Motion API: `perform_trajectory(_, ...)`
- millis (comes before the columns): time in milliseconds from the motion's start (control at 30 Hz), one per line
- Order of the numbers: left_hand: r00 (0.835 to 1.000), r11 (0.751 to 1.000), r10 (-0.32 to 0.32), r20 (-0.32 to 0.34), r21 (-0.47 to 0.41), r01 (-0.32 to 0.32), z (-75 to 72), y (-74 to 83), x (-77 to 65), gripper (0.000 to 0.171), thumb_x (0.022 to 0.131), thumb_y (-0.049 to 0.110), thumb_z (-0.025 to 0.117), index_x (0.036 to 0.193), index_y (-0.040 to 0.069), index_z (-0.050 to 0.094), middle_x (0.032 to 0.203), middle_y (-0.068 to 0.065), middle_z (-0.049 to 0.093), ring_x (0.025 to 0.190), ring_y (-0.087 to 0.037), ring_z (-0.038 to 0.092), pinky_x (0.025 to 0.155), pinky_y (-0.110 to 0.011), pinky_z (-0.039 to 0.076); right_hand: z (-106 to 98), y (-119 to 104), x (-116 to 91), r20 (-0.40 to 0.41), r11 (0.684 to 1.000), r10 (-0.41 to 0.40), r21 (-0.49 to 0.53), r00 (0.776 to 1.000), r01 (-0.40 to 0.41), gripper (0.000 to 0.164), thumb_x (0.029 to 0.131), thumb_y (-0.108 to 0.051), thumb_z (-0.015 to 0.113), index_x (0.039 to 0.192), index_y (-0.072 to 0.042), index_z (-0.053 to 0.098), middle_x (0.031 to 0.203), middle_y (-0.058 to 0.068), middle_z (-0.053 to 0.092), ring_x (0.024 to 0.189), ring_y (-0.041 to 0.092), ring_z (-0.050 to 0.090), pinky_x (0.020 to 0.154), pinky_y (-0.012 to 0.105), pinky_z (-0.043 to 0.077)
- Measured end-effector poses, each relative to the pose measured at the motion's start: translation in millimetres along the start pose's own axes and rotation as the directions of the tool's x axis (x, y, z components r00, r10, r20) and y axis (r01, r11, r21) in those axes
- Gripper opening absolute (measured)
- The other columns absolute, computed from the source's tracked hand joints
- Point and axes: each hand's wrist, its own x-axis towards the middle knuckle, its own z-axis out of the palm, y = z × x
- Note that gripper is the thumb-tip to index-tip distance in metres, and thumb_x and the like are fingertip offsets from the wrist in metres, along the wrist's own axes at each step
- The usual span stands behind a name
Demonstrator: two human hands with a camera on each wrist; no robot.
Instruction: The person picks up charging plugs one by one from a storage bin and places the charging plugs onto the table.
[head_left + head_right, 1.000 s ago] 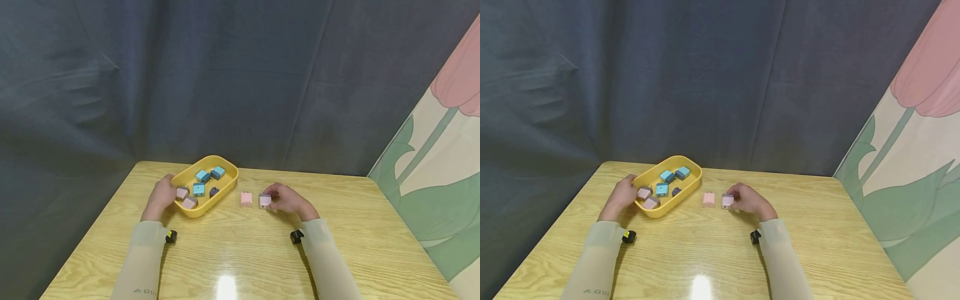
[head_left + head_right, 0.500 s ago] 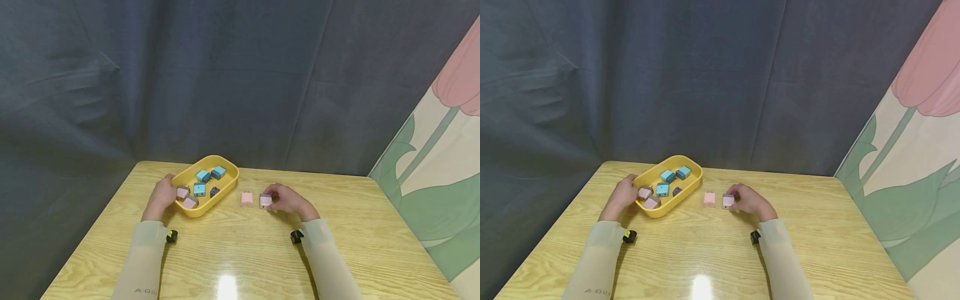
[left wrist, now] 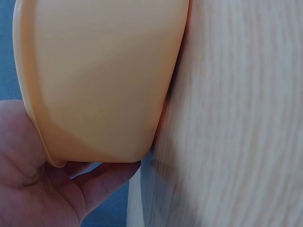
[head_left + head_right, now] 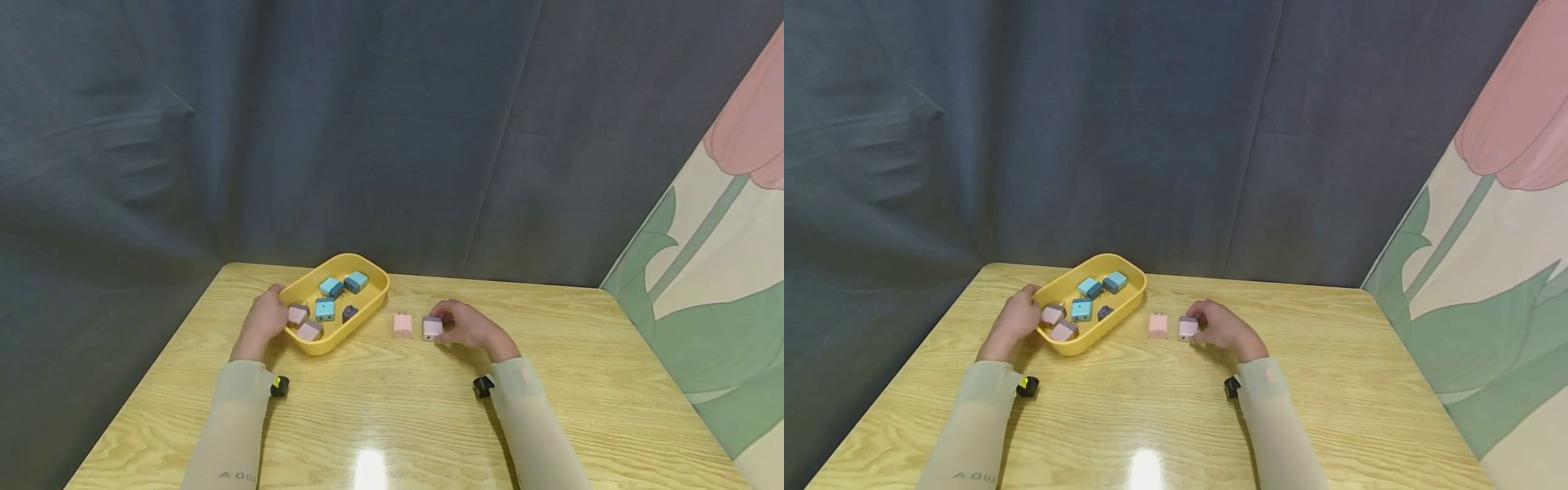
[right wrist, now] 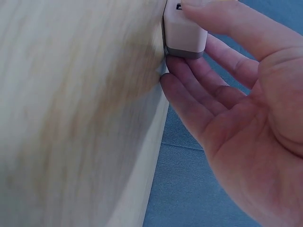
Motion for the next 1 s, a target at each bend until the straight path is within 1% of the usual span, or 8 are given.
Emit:
perform_trajectory(133, 1.0, 1.0, -0.01, 0.006, -0.003, 0.01, 0.0, 0.1, 0.3, 0.053, 0.108, 0.005, 0.035, 0.159, -0.005, 0.041, 0.151, -0.032, 0.059, 0.117, -0.037, 0.063, 0.104, -0.053, 0.054, 0.1, -0.6, 0.2, -0.004, 1.0, 0.003, -0.008, 1.0, -0.003, 0.037, 0.089, -0.003, 0.086, 0.122, -0.003, 0.07, 0.121, 0.014, 0.07, 0.108, 0.026, 0.064, 0.101, 0.047, 0.058)
perform_trajectory(267, 1.0, 1.0, -0.006, 0.002, 0.003, 0.006, 0.8, -0.2, 1.3, 0.053, 0.108, 0.006, 0.035, 0.159, -0.005, 0.041, 0.15, -0.032, 0.06, 0.116, -0.037, 0.063, 0.103, -0.053, 0.054, 0.6, -0.3, 0.1, -0.005, 1.0, 0.003, -0.01, 1.0, -0.003, 0.038, 0.089, -0.003, 0.086, 0.123, -0.003, 0.07, 0.123, 0.014, 0.071, 0.109, 0.027, 0.065, 0.103, 0.048, 0.057)
perform_trajectory(500, 1.0, 1.0, -0.012, 0.007, -0.004, 0.012, 0.6, -0.4, 1.4, 0.052, 0.108, 0.006, 0.035, 0.159, -0.005, 0.041, 0.149, -0.032, 0.06, 0.115, -0.037, 0.063, 0.103, -0.053, 0.054, 0.0, -0.8, -0.2, -0.001, 1.0, 0.012, 0.009, 1.0, -0.012, 0.039, 0.088, -0.003, 0.087, 0.124, -0.004, 0.07, 0.126, 0.015, 0.07, 0.114, 0.03, 0.066, 0.105, 0.05, 0.057)
perform_trajectory(733, 1.0, 1.0, -0.01, 0.003, -0.014, 0.01, 0.7, -0.8, 1.6, 0.053, 0.108, 0.006, 0.036, 0.159, -0.004, 0.041, 0.15, -0.032, 0.06, 0.117, -0.037, 0.062, 0.105, -0.054, 0.053, -4.0, -1.8, -2.5, -0.012, 1.0, 0.019, -0.004, 1.0, -0.019, 0.049, 0.086, -0.008, 0.09, 0.129, -0.002, 0.068, 0.131, 0.02, 0.069, 0.122, 0.037, 0.067, 0.11, 0.054, 0.056)
perform_trajectory(867, 1.0, 1.0, 0.0, 0.002, -0.007, 0.0, 0.5, -1.5, 1.1, 0.053, 0.107, 0.005, 0.036, 0.159, -0.005, 0.041, 0.15, -0.032, 0.059, 0.117, -0.038, 0.062, 0.106, -0.055, 0.053, -6.2, -2.4, -3.9, -0.017, 1.0, 0.017, -0.011, 1.0, -0.017, 0.054, 0.087, -0.011, 0.09, 0.133, 0.0, 0.065, 0.137, 0.022, 0.067, 0.128, 0.041, 0.065, 0.113, 0.057, 0.054)
perform_trajectory(1000, 1.0, 1.0, 0.009, -0.006, 0.007, -0.009, 0.6, -0.8, 0.8, 0.052, 0.107, 0.005, 0.036, 0.158, -0.005, 0.042, 0.149, -0.033, 0.06, 0.116, -0.038, 0.063, 0.105, -0.056, 0.053, -7.9, -3.9, -5.2, -0.029, 0.999, 0.015, -0.034, 0.999, -0.016, 0.058, 0.088, -0.015, 0.089, 0.138, -0.001, 0.064, 0.143, 0.022, 0.065, 0.134, 0.043, 0.063, 0.115, 0.059, 0.052)
